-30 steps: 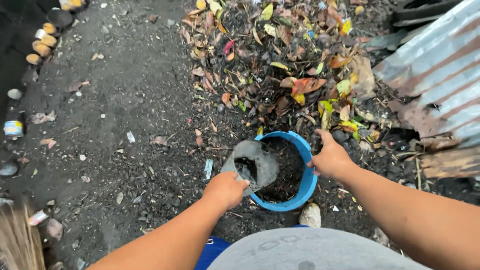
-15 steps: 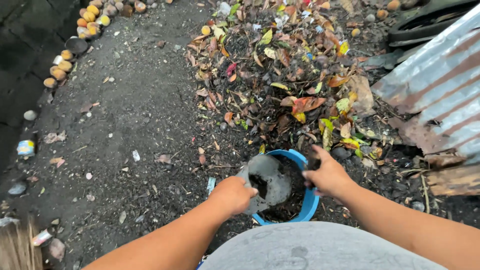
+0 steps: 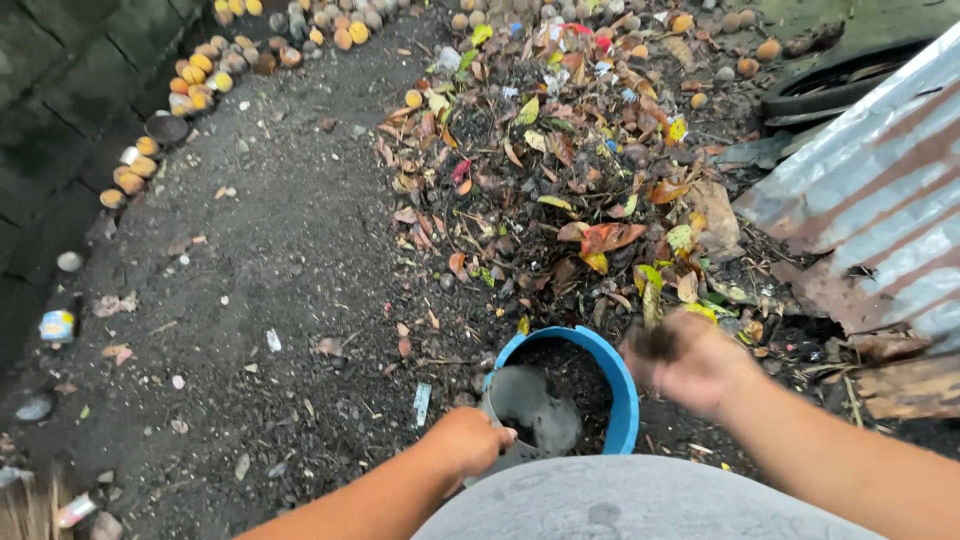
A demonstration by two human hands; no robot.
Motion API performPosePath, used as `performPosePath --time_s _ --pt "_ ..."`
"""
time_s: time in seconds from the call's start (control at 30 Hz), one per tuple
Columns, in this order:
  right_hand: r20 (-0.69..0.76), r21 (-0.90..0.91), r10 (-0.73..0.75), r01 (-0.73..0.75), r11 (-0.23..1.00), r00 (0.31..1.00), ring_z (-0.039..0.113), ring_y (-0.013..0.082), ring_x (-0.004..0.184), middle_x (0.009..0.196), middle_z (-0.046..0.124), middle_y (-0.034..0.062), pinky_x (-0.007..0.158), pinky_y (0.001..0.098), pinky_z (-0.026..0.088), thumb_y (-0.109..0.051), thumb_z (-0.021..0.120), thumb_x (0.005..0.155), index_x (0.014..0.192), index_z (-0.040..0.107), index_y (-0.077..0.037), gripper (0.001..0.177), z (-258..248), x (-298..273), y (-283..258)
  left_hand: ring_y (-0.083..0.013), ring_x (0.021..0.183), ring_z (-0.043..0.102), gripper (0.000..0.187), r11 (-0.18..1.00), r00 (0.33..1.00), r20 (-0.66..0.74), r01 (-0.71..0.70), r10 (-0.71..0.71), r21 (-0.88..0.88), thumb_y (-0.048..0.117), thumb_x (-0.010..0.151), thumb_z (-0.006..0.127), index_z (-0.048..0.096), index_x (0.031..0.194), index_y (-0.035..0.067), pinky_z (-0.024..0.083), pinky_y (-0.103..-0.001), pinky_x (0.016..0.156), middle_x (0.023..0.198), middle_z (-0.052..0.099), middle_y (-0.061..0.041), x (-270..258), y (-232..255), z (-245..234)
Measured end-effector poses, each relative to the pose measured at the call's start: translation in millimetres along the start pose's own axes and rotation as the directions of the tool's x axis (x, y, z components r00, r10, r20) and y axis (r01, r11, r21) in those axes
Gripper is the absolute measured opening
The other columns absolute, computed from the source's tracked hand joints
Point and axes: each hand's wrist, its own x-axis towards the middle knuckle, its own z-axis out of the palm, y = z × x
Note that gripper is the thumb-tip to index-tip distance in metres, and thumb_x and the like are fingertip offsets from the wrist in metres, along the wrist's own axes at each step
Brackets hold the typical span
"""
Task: Gathering organic matter and soil from a compost pile into a bucket using hands and a small container.
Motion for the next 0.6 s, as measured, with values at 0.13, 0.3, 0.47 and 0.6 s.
performPosePath --time_s 0.13,0.3,0.47,0.6 --pt "-0.307 -0.112 -0.165 0.137 0.984 0.937 0.040 0.0467 0.140 0.156 0.034 0.0275 0.105 0.0676 0.039 -0.046 0.056 0.103 0.156 0.036 -0.031 0.059 29.5 -48.9 -37.1 -0.0392 0.100 0.075 0.047 0.938 0.994 0.060 0.103 -0.088 -0.331 0.040 0.085 0.070 0.076 0.102 -0.003 0.056 -0.047 0.088 0.105 0.078 -0.024 -14.6 19.8 -11.8" --pt "-0.082 -0.754 -0.218 0.083 0.652 0.972 0.063 0.0323 0.126 0.136 0.067 0.0101 0.098 0.0542 0.055 -0.041 0.067 0.090 0.141 0.059 -0.020 0.055 -1.5 -17.4 -6.9 -0.0397 0.106 0.068 0.051 0.998 1.000 0.011 0.007 -0.006 -0.063 0.046 0.091 0.067 0.073 0.109 -0.002 0.054 -0.044 0.090 0.114 0.071 -0.025 2.6 30.9 -13.2" --pt "0.516 -0.849 -0.320 0.523 -0.071 0.795 0.070 0.0234 0.114 0.123 0.072 0.0072 0.099 0.0386 0.056 -0.046 0.076 0.081 0.128 0.070 -0.016 0.056 26.4 -32.0 58.3 -0.0367 0.103 0.075 0.048 0.957 0.992 0.004 0.124 -0.127 -0.261 0.039 0.088 0.070 0.070 0.109 -0.004 0.057 -0.047 0.086 0.111 0.075 -0.023 12.1 52.0 1.5" --pt "0.788 -0.604 -0.084 0.740 -0.297 0.610 0.063 0.0331 0.120 0.127 0.066 0.0159 0.101 0.0408 0.050 -0.034 0.080 0.076 0.134 0.060 -0.010 0.065 22.1 -46.2 77.8 -0.0370 0.102 0.070 0.046 0.993 0.995 -0.067 0.070 -0.076 -0.092 0.041 0.092 0.067 0.074 0.110 -0.001 0.055 -0.045 0.085 0.111 0.073 -0.023 21.8 64.5 18.7"
